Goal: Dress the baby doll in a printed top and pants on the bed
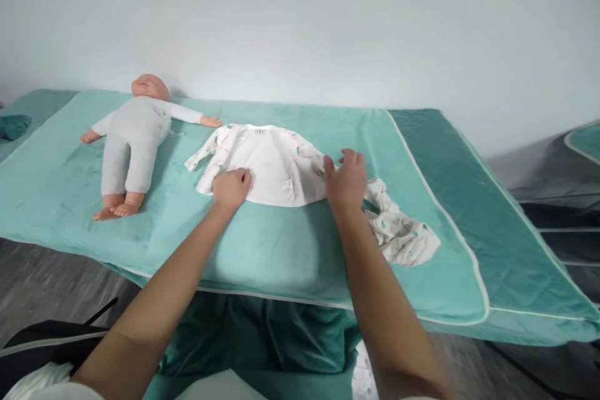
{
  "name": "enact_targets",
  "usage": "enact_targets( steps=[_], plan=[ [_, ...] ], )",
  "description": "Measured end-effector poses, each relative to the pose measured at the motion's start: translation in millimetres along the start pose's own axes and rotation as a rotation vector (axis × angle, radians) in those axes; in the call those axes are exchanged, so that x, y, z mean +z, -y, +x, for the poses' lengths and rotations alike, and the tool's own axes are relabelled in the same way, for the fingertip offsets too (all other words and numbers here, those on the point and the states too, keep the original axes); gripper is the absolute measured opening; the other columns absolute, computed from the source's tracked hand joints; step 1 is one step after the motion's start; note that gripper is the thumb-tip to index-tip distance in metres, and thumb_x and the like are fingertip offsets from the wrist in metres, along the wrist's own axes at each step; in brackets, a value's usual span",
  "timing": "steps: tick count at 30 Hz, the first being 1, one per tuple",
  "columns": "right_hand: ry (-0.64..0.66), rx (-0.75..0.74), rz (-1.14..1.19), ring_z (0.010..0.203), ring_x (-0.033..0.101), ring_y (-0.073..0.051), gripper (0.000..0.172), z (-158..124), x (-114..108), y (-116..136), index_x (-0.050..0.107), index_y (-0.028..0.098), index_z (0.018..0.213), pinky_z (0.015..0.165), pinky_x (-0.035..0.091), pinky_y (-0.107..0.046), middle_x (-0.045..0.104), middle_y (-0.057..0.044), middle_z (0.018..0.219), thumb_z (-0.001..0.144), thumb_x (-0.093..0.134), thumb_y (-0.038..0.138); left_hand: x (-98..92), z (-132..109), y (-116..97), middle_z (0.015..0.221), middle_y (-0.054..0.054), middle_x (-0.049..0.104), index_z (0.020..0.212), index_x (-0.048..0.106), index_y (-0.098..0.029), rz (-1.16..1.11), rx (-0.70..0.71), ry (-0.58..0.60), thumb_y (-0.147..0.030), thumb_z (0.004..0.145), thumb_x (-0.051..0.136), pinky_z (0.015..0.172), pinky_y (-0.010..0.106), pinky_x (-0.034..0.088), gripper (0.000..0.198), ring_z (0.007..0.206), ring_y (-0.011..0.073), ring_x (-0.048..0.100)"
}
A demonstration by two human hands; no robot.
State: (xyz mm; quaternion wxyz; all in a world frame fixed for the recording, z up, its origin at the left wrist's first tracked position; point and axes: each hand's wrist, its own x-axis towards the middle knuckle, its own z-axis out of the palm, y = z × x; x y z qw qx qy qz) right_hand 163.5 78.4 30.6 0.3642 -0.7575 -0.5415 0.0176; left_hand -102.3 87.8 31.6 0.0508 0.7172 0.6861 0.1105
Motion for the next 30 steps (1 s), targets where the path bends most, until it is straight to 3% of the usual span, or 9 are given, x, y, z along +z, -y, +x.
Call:
enact_targets(
  steps=[2, 5, 9, 12, 14, 18, 22, 30],
  plan=[
    [0.112, 0.149, -0.149, 0.104, 0.067, -0.033, 0.05, 6.9, 1.9, -13.2, 0.066, 0.015, 0.131, 0.091, 0.051, -0.047, 0.073, -0.018, 0.115, 0.093, 0.06, 0.048, 0.2, 0.4, 0.2, 0.099, 0.011, 0.081, 0.105, 0.079, -0.02, -0.001, -0.001, -0.003, -0.039, 0.108, 0.034, 0.073, 0.033, 0.044, 0.049, 0.093, 0.0276, 0.076],
    [0.198, 0.166, -0.196, 0.1, 0.067, -0.031, 0.039, 4.7, 8.4, -22.6, 0.071, 0.02, 0.126, 0.087, 0.049, -0.042, 0.075, -0.013, 0.111, 0.093, 0.059, 0.039, 0.8, 1.4, 0.3, 0.1, 0.011, 0.081, 0.104, 0.079, -0.02, -0.001, -0.006, -0.009, -0.04, 0.108, 0.035, 0.074, 0.033, 0.044, 0.049, 0.093, 0.0269, 0.076],
    [0.082, 0.125, -0.059, 0.09, 0.063, -0.025, 0.03, 18.8, 10.7, -26.5, 0.076, 0.021, 0.111, 0.084, 0.046, -0.036, 0.07, -0.008, 0.096, 0.088, 0.057, 0.024, 1.6, 2.2, -0.1, 0.1, 0.012, 0.081, 0.102, 0.079, -0.02, 0.002, -0.019, -0.015, -0.041, 0.108, 0.036, 0.073, 0.034, 0.043, 0.048, 0.093, 0.0271, 0.075],
    [-0.099, 0.079, -0.004, 0.096, 0.059, -0.023, 0.033, 45.8, 6.5, -29.1, 0.076, 0.017, 0.103, 0.092, 0.044, -0.036, 0.065, -0.013, 0.104, 0.087, 0.048, 0.014, 2.3, 2.2, -0.3, 0.099, 0.011, 0.081, 0.102, 0.079, -0.021, 0.012, -0.023, -0.02, -0.041, 0.108, 0.036, 0.071, 0.034, 0.041, 0.048, 0.092, 0.0274, 0.075],
    [-0.15, 0.078, 0.003, 0.103, 0.058, -0.023, 0.036, 60.2, 4.9, -31.1, 0.075, 0.016, 0.106, 0.097, 0.043, -0.035, 0.063, -0.016, 0.114, 0.089, 0.043, 0.012, 3.0, 2.2, -0.2, 0.098, 0.01, 0.081, 0.101, 0.079, -0.021, 0.018, -0.023, -0.028, -0.042, 0.108, 0.036, 0.069, 0.034, 0.04, 0.048, 0.091, 0.0274, 0.075],
    [-0.078, 0.206, -0.03, 0.104, 0.061, -0.027, 0.033, 61.9, 10.1, -38.3, 0.068, 0.018, 0.121, 0.096, 0.046, -0.042, 0.066, -0.017, 0.116, 0.093, 0.054, 0.026, 4.3, 2.3, 0.5, 0.096, 0.009, 0.081, 0.099, 0.079, -0.021, 0.02, -0.028, -0.038, -0.041, 0.108, 0.036, 0.067, 0.034, 0.038, 0.048, 0.089, 0.0259, 0.075],
    [0.001, 0.346, -0.054, 0.097, 0.066, -0.032, 0.032, 48.4, 18.3, -48.2, 0.071, 0.02, 0.108, 0.093, 0.049, -0.049, 0.072, -0.013, 0.099, 0.092, 0.061, 0.045, 4.2, 2.5, 0.6, 0.094, 0.009, 0.081, 0.099, 0.079, -0.021, 0.019, -0.028, -0.038, -0.042, 0.108, 0.036, 0.067, 0.033, 0.037, 0.049, 0.087, 0.0255, 0.074],
    [-0.022, 0.205, 0.335, 0.074, 0.063, -0.02, 0.039, 51.3, 28.6, -61.5, 0.07, 0.019, 0.112, 0.077, 0.054, -0.038, 0.072, -0.005, 0.091, 0.075, 0.066, 0.03, 3.4, 2.5, 0.7, 0.096, 0.009, 0.081, 0.099, 0.079, -0.022, 0.01, -0.028, -0.038, -0.042, 0.108, 0.036, 0.067, 0.033, 0.038, 0.048, 0.089, 0.0258, 0.074]
  ],
)
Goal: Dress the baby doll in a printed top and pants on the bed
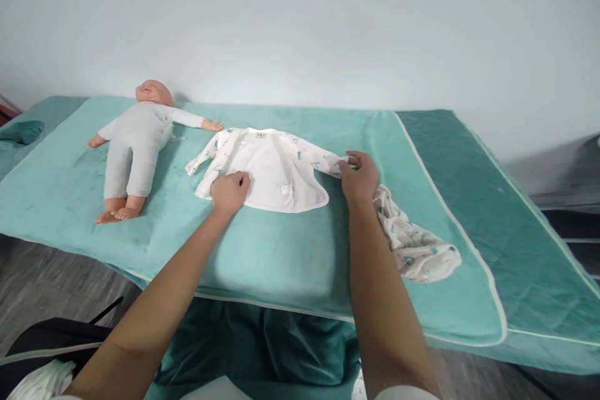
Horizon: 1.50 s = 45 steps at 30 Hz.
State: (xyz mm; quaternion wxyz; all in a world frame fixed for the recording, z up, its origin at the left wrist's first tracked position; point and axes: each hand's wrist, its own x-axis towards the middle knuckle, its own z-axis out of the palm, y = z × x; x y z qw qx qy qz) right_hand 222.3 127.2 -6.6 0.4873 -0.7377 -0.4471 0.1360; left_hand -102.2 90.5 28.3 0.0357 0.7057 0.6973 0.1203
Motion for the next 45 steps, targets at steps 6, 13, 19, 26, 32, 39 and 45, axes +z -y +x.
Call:
enact_targets(
  steps=[6, 13, 19, 26, 32, 39, 45],
  plan=[
    [-0.134, -0.142, 0.021, 0.115, 0.068, -0.027, 0.054, 5.4, 5.3, -10.5, 0.06, 0.023, 0.13, 0.095, 0.055, -0.048, 0.062, -0.013, 0.141, 0.076, 0.054, 0.022, 1.7, 0.2, 0.7, 0.097, 0.009, 0.081, 0.098, 0.079, -0.022, 0.002, -0.001, -0.002, -0.042, 0.108, 0.036, 0.068, 0.033, 0.038, 0.048, 0.089, 0.0248, 0.074],
    [-0.062, -0.075, -0.119, 0.117, 0.067, -0.028, 0.045, 3.5, 11.5, -7.7, 0.059, 0.02, 0.127, 0.101, 0.053, -0.046, 0.067, -0.017, 0.132, 0.083, 0.056, 0.028, 2.2, 0.5, 1.3, 0.097, 0.01, 0.081, 0.1, 0.079, -0.023, -0.005, -0.002, 0.0, -0.043, 0.108, 0.036, 0.07, 0.033, 0.042, 0.049, 0.09, 0.0257, 0.074],
    [-0.03, -0.075, -0.011, 0.112, 0.069, -0.024, 0.046, 11.1, 17.2, 2.6, 0.056, 0.017, 0.13, 0.097, 0.055, -0.041, 0.072, -0.015, 0.123, 0.085, 0.058, 0.028, 2.2, 0.6, 1.1, 0.095, 0.01, 0.081, 0.099, 0.079, -0.022, 0.0, 0.0, -0.007, -0.043, 0.107, 0.036, 0.068, 0.034, 0.04, 0.049, 0.088, 0.0265, 0.074],
    [-0.025, -0.166, -0.038, 0.114, 0.066, -0.025, 0.041, 28.9, 24.3, 10.8, 0.064, 0.016, 0.123, 0.106, 0.05, -0.044, 0.07, -0.013, 0.125, 0.084, 0.052, 0.018, 2.4, 1.5, 0.0, 0.095, 0.009, 0.081, 0.098, 0.079, -0.022, 0.019, -0.013, -0.02, -0.042, 0.107, 0.037, 0.069, 0.033, 0.038, 0.047, 0.089, 0.026, 0.074],
    [-0.12, -0.132, -0.1, 0.127, 0.06, -0.026, 0.046, 38.3, 25.4, 4.5, 0.061, 0.018, 0.123, 0.115, 0.042, -0.045, 0.066, -0.016, 0.132, 0.082, 0.041, 0.009, 2.6, 1.0, 1.0, 0.094, 0.008, 0.081, 0.097, 0.078, -0.023, 0.031, -0.01, -0.017, -0.045, 0.107, 0.037, 0.067, 0.034, 0.037, 0.048, 0.09, 0.026, 0.074],
    [-0.162, -0.237, -0.186, 0.135, 0.055, -0.03, 0.045, 17.1, 20.8, 16.0, 0.062, 0.015, 0.119, 0.118, 0.041, -0.046, 0.058, -0.021, 0.138, 0.076, 0.051, 0.008, 2.2, 0.7, 0.3, 0.096, 0.008, 0.082, 0.099, 0.079, -0.023, 0.008, -0.019, 0.0, -0.043, 0.108, 0.036, 0.069, 0.034, 0.039, 0.048, 0.091, 0.0259, 0.075],
    [-0.033, -0.518, -0.106, 0.134, 0.058, -0.028, 0.037, -38.2, 25.9, 60.6, 0.06, 0.019, 0.126, 0.117, 0.045, -0.051, 0.065, -0.018, 0.136, 0.093, 0.045, 0.022, 1.9, -0.3, -0.1, 0.099, 0.008, 0.082, 0.099, 0.078, -0.022, -0.056, -0.026, 0.009, -0.043, 0.108, 0.038, 0.071, 0.033, 0.04, 0.046, 0.09, 0.0243, 0.074]
  ],
)
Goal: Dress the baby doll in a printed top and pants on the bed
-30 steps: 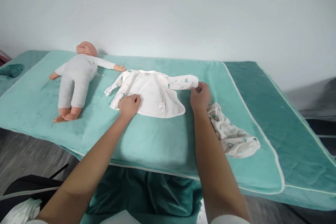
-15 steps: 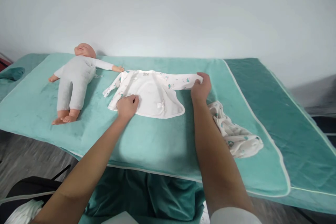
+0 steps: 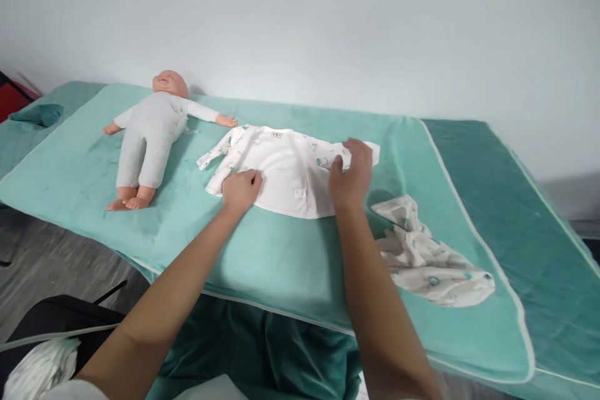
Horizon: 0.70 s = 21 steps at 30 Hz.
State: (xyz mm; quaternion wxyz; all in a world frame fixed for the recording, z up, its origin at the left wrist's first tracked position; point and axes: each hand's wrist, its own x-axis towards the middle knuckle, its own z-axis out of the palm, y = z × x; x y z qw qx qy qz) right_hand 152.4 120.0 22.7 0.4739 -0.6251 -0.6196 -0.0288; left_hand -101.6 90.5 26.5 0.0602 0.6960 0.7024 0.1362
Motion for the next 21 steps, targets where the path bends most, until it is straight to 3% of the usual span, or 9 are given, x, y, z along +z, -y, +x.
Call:
enact_targets(
  steps=[3, 7, 10, 13, 15, 17, 21],
  plan=[
    [0.242, -0.043, 0.105, 0.133, 0.061, -0.027, 0.04, -11.8, 28.4, 47.2, 0.061, 0.019, 0.132, 0.119, 0.045, -0.05, 0.067, -0.016, 0.137, 0.099, 0.042, 0.03, 3.1, -1.8, 0.9, 0.095, 0.008, 0.081, 0.094, 0.075, -0.022, -0.083, 0.02, -0.047, -0.044, 0.109, 0.036, 0.072, 0.032, 0.04, 0.047, 0.089, 0.0228, 0.072],
    [0.66, -0.086, 0.021, 0.151, 0.046, -0.031, 0.054, -18.4, 87.5, 102.6, 0.053, 0.009, 0.148, 0.127, 0.036, -0.05, 0.052, -0.021, 0.159, 0.1, 0.041, 0.031, 2.3, -12.3, 9.0, 0.087, 0.008, 0.076, 0.085, 0.07, -0.022, -0.215, 0.079, -0.16, -0.043, 0.11, 0.03, 0.077, 0.031, 0.044, 0.052, 0.087, 0.0194, 0.069],
    [0.736, -0.133, -0.135, 0.16, 0.031, -0.035, 0.062, -18.1, 121.8, 122.0, 0.045, 0.001, 0.154, 0.131, 0.024, -0.055, 0.037, -0.024, 0.169, 0.104, 0.038, 0.036, -5.6, -26.1, 30.7, 0.094, 0.01, 0.073, 0.086, 0.068, -0.022, -0.311, 0.085, -0.338, -0.039, 0.11, 0.032, 0.093, 0.031, 0.047, 0.046, 0.097, 0.0199, 0.067],
    [0.725, -0.166, -0.209, 0.162, 0.027, -0.037, 0.067, -16.3, 139.4, 122.9, 0.04, 0.003, 0.159, 0.131, 0.02, -0.059, 0.03, -0.023, 0.172, 0.105, 0.037, 0.043, -14.1, -36.2, 62.1, 0.116, 0.013, 0.071, 0.112, 0.068, -0.019, -0.384, -0.05, -0.503, -0.034, 0.107, 0.039, 0.108, 0.036, 0.046, 0.033, 0.116, 0.0228, 0.063],
    [0.736, -0.193, -0.239, 0.162, 0.027, -0.037, 0.07, -14.0, 145.7, 119.6, 0.036, 0.002, 0.162, 0.131, 0.021, -0.059, 0.028, -0.023, 0.173, 0.105, 0.037, 0.042, -17.0, -37.5, 78.4, 0.124, 0.014, 0.071, 0.133, 0.063, -0.018, -0.409, -0.196, -0.484, -0.032, 0.107, 0.042, 0.11, 0.038, 0.045, 0.036, 0.12, 0.0243, 0.062],
    [0.748, -0.216, -0.273, 0.163, 0.025, -0.037, 0.072, -10.4, 151.1, 117.5, 0.032, -0.001, 0.163, 0.131, 0.021, -0.058, 0.027, -0.023, 0.173, 0.103, 0.037, 0.038, -18.0, -34.6, 85.6, 0.128, 0.013, 0.072, 0.146, 0.056, -0.019, -0.413, -0.296, -0.376, -0.034, 0.106, 0.044, 0.11, 0.04, 0.045, 0.044, 0.123, 0.0267, 0.062],
    [0.783, -0.31, -0.268, 0.161, 0.028, -0.037, 0.072, 0.1, 163.4, 116.7, 0.032, -0.002, 0.163, 0.129, 0.025, -0.054, 0.033, -0.024, 0.171, 0.099, 0.039, 0.032, -19.2, -21.4, 83.5, 0.142, 0.009, 0.069, 0.158, 0.046, -0.027, -0.423, -0.305, -0.193, -0.038, 0.106, 0.046, 0.115, 0.047, 0.042, 0.053, 0.14, 0.0292, 0.055]
  ],
)
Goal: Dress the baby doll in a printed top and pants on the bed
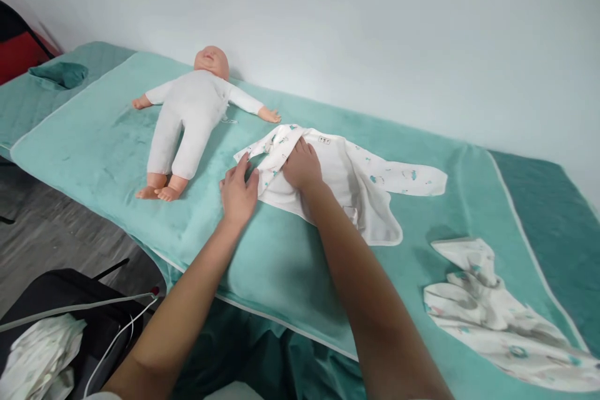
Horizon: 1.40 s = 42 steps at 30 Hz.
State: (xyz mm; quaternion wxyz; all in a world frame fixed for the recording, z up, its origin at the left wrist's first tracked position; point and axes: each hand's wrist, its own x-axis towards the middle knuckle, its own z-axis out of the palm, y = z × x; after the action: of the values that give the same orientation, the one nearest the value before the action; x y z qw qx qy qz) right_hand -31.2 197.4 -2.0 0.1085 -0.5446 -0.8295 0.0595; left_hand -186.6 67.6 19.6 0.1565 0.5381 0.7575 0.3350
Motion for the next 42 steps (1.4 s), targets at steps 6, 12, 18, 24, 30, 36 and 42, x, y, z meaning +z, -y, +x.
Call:
enact_targets(
  steps=[6, 12, 18, 24, 30, 36, 42],
  plan=[
    [-0.046, -0.129, 0.108, 0.15, 0.044, -0.035, 0.06, 17.1, 1.3, -7.2, 0.054, 0.005, 0.151, 0.126, 0.031, -0.052, 0.05, -0.021, 0.161, 0.098, 0.039, 0.03, -0.3, 39.0, 13.6, 0.166, 0.009, 0.048, 0.157, 0.049, -0.022, -0.17, -0.001, -0.017, -0.033, 0.105, 0.047, 0.129, 0.046, 0.033, 0.053, 0.158, 0.0253, 0.038],
    [-0.157, -0.166, 0.302, 0.139, 0.056, -0.038, 0.052, 14.3, -0.8, -7.5, 0.064, 0.015, 0.141, 0.118, 0.043, -0.057, 0.063, -0.017, 0.15, 0.094, 0.052, 0.033, 3.0, 58.0, 33.7, 0.175, 0.006, 0.032, 0.157, 0.048, -0.024, -0.417, 0.069, -0.06, -0.025, 0.1, 0.049, 0.136, 0.043, 0.021, 0.057, 0.165, 0.0222, 0.024],
    [-0.169, -0.149, 0.809, 0.135, 0.062, -0.036, 0.048, 9.8, -2.6, -8.2, 0.067, 0.027, 0.135, 0.116, 0.049, -0.057, 0.069, -0.007, 0.143, 0.087, 0.068, 0.034, 5.5, 56.8, 38.3, 0.175, -0.001, 0.031, 0.156, 0.049, -0.031, -0.617, 0.038, -0.062, -0.022, 0.097, 0.052, 0.136, 0.044, 0.021, 0.06, 0.166, 0.0219, 0.021],
    [-0.093, -0.096, 1.186, 0.124, 0.07, -0.033, 0.055, 5.3, -7.6, -7.5, 0.065, 0.031, 0.129, 0.109, 0.057, -0.056, 0.074, -0.004, 0.133, 0.078, 0.083, 0.044, 12.3, 59.2, 42.0, 0.173, 0.001, 0.037, 0.153, 0.053, -0.029, -0.615, -0.012, -0.117, -0.016, 0.095, 0.051, 0.135, 0.042, 0.025, 0.06, 0.164, 0.0205, 0.026],
    [-0.13, 0.019, 0.919, 0.13, 0.065, -0.037, 0.053, 3.4, -8.1, -0.8, 0.071, 0.027, 0.122, 0.115, 0.049, -0.063, 0.073, -0.008, 0.136, 0.074, 0.086, 0.044, 17.7, 62.3, 45.4, 0.174, 0.006, 0.033, 0.152, 0.049, -0.026, -0.57, 0.017, -0.188, -0.011, 0.091, 0.053, 0.134, 0.043, 0.029, 0.063, 0.163, 0.0221, 0.03],
    [-0.165, -0.002, 0.845, 0.132, 0.064, -0.037, 0.054, 5.4, -1.7, -4.5, 0.069, 0.024, 0.127, 0.115, 0.048, -0.061, 0.072, -0.01, 0.138, 0.076, 0.08, 0.039, 6.1, 34.7, 37.5, 0.145, 0.014, 0.059, 0.126, 0.062, -0.018, -0.422, 0.147, -0.27, -0.016, 0.093, 0.053, 0.124, 0.047, 0.04, 0.034, 0.143, 0.0257, 0.053],
    [-0.202, 0.015, 0.763, 0.124, 0.068, -0.037, 0.047, 5.0, -4.1, -1.5, 0.071, 0.022, 0.121, 0.109, 0.052, -0.06, 0.075, -0.011, 0.131, 0.078, 0.076, 0.039, -8.7, -16.9, 31.0, 0.141, 0.011, 0.064, 0.136, 0.057, -0.024, -0.256, 0.38, 0.073, -0.022, 0.091, 0.067, 0.113, 0.045, 0.047, 0.047, 0.133, 0.0267, 0.059]
  ],
)
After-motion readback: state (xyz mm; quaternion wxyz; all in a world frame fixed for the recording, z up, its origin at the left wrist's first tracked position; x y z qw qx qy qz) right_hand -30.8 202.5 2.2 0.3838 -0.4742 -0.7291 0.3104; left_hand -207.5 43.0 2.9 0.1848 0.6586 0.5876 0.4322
